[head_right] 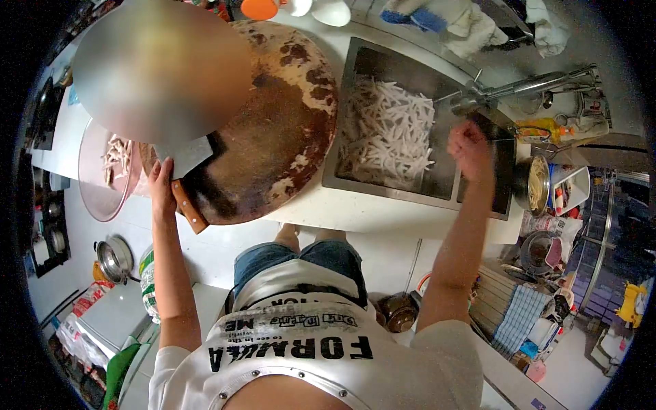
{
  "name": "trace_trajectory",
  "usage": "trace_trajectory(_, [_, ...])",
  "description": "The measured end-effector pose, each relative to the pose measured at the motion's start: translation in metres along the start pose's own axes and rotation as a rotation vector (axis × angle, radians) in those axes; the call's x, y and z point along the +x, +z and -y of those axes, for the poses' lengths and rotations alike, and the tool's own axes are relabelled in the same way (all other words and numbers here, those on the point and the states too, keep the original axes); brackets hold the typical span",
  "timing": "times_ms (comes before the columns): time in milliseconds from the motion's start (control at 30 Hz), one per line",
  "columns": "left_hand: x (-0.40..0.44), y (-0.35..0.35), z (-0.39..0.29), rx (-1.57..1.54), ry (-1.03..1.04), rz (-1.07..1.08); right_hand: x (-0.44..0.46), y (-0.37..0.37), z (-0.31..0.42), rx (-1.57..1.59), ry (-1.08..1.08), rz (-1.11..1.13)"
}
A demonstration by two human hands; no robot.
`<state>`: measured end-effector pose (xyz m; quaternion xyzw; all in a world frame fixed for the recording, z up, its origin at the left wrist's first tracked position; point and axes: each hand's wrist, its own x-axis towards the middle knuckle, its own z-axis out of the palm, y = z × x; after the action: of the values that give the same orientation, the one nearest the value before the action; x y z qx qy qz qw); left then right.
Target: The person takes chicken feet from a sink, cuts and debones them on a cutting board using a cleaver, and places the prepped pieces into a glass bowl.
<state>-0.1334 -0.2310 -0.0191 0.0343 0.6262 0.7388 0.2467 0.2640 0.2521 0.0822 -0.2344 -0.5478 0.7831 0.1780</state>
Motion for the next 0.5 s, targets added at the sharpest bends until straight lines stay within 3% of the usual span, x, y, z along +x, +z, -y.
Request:
trace_trajectory(67, [-0.016,0.024,0.000,-0.065,-0.023,-0.001,0.002,-0.067,-0.090,-0.102,0.108,-0.204])
trace_trajectory(133, [-0.025,0.048,0.005,-0.038,0.024,-0.039,-0.011,-0.126,-0.198,-1.207,0.350,-0.285])
trace_trajectory(167, [-0.025,0.054,0.015,0.018,0.022,-0.044,-0.018,-0.137,-0.231,-1.355,0.434,-0.304])
trace_trajectory(200, [-0.042,0.091,0.001,0.061,0.010,-0.133,-0.016,-0.119,-0.231,-0.951,0.549,-0.471])
trace_trajectory(267, [-0.048,0.125,0.011,0.057,0.013,-0.064,-0.009,-0.121,-0.243,-1.175,0.591,-0.314])
trace_trajectory(300, [-0.053,0.144,0.014,0.042,0.016,-0.031,-0.008,-0.115,-0.239,-1.412,0.451,-0.068])
trace_trajectory(333, [-0.059,0.169,0.014,0.025,0.022,0.003,0.001,-0.123,-0.251,-1.410,0.577,0.140])
trace_trajectory(433, [-0.071,0.242,0.015,-0.023,0.023,0.071,0.008,-0.110,-0.271,-1.615,0.536,0.229])
trace_trajectory(500, [-0.073,0.282,0.024,0.045,0.074,0.098,0.017,-0.085,-0.240,-1.507,0.580,0.419])
